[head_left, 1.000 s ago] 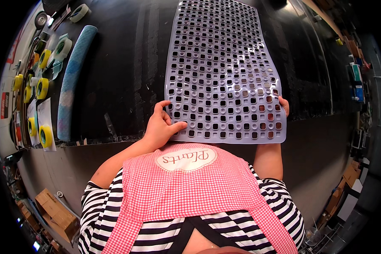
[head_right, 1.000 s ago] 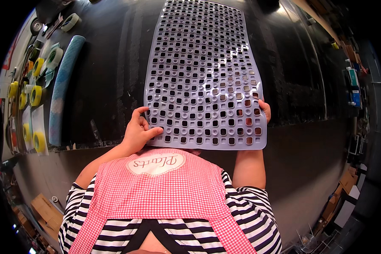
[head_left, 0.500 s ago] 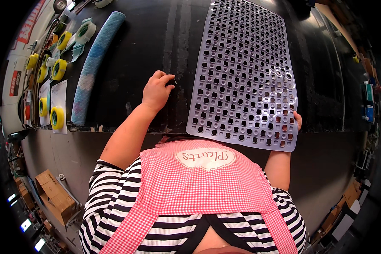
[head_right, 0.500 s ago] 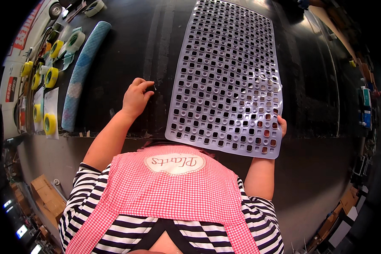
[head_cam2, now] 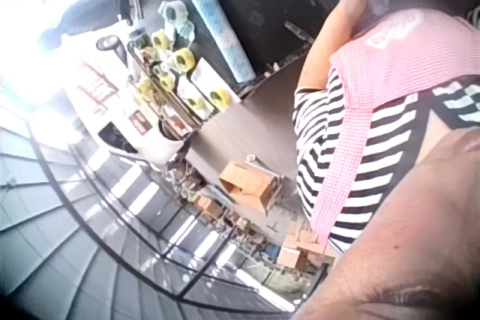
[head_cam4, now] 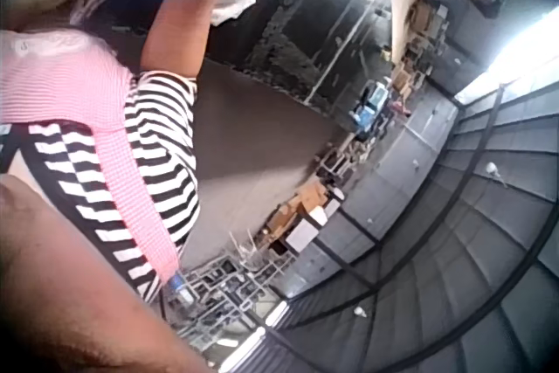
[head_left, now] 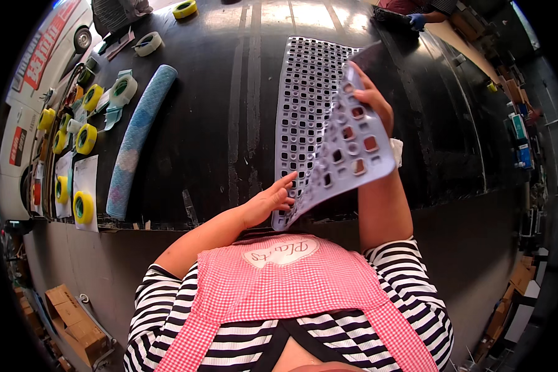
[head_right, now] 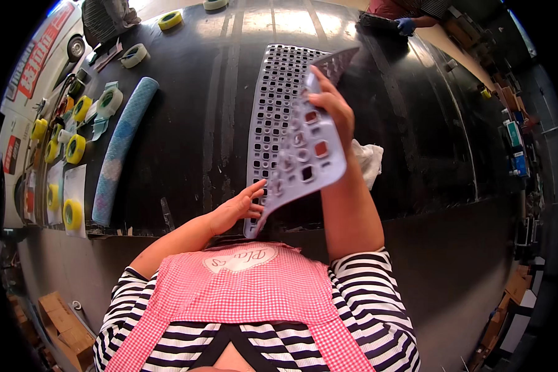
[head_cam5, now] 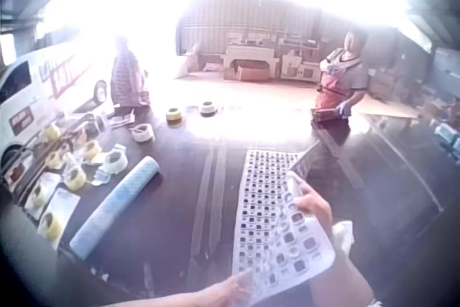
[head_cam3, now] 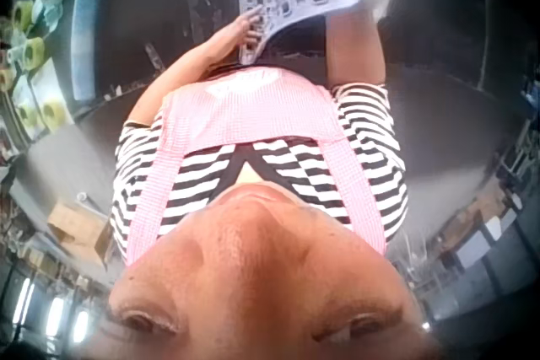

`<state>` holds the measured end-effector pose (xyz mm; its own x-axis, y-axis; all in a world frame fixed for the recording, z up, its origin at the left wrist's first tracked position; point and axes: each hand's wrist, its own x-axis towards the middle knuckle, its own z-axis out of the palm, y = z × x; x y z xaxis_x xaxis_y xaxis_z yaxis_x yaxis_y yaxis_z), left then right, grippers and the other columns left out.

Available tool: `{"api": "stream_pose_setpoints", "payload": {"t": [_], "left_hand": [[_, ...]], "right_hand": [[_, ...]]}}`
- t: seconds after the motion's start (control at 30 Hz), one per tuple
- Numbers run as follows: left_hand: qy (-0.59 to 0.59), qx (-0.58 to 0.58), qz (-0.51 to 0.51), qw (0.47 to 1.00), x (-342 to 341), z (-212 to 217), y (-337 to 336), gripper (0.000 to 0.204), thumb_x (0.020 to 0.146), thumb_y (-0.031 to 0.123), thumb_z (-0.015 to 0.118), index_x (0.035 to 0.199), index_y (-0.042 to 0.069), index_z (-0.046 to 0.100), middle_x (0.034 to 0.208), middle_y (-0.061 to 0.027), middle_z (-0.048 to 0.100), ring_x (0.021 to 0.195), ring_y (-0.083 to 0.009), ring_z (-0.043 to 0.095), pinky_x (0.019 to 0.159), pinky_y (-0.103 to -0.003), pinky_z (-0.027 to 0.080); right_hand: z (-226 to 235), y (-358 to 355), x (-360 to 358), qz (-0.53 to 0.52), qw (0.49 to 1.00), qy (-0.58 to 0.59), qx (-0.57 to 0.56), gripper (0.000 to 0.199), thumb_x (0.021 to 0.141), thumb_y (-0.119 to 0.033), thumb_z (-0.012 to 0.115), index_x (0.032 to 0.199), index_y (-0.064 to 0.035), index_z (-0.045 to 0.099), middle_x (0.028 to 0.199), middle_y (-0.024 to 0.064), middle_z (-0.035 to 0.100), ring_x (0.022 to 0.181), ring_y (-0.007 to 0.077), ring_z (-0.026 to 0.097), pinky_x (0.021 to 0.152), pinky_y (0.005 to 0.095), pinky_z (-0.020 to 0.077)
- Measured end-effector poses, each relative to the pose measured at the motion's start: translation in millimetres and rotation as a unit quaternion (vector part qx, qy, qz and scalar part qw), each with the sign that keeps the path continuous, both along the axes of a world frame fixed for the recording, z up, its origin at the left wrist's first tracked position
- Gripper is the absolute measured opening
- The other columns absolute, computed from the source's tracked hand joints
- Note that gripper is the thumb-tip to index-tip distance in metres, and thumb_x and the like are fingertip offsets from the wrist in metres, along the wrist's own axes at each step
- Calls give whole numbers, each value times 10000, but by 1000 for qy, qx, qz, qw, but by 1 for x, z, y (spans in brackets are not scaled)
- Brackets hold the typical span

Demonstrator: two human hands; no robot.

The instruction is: The person wipes a gray plastic grid mat with a white cloth, then folds it in half. They handle several white shipping documents and a roll of blue bubble wrap on the table. Finally, they secure the folded mat with a roll of clear tape.

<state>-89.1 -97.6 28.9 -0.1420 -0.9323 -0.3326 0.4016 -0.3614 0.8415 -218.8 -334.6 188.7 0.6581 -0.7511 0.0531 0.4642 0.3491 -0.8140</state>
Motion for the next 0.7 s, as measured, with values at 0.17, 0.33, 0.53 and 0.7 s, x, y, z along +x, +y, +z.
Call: {"api": "stream_pose_setpoints", "payload": {"t": [0.17,0.33,0.53,0.7], "left_hand": [[337,-108,44,934,55,9,7,726,1018,596,416,1582,152,306,1584,-99,390,1394,-277,448,1149,-507,382],[265,-169,302,900,156,4,93,900,958,744,359,1602,123,261,1605,-144,353,1412,-337,425,1154,-535,370],[205,-42,339,917,225,-20,156,724,998,606,461,1505,91,415,1331,-140,596,1100,-306,639,934,-487,542],[-11,61,359,931,252,-24,154,444,997,235,480,1402,52,487,1150,-149,676,938,-276,686,753,-410,604]], "right_hand": [[8,96,156,202,974,-11,-102,753,953,-227,669,1553,34,297,1081,83,653,929,140,658,801,261,527],[-63,120,123,202,964,120,-120,695,998,-267,660,1544,7,328,1196,102,666,1016,158,642,844,305,520],[-178,117,16,-66,814,476,-326,496,862,-146,714,1326,-30,582,1264,146,544,1132,238,578,911,347,527],[-163,125,33,17,914,404,44,649,912,-165,688,1472,-13,397,1403,157,444,1231,246,513,951,426,514]]}}
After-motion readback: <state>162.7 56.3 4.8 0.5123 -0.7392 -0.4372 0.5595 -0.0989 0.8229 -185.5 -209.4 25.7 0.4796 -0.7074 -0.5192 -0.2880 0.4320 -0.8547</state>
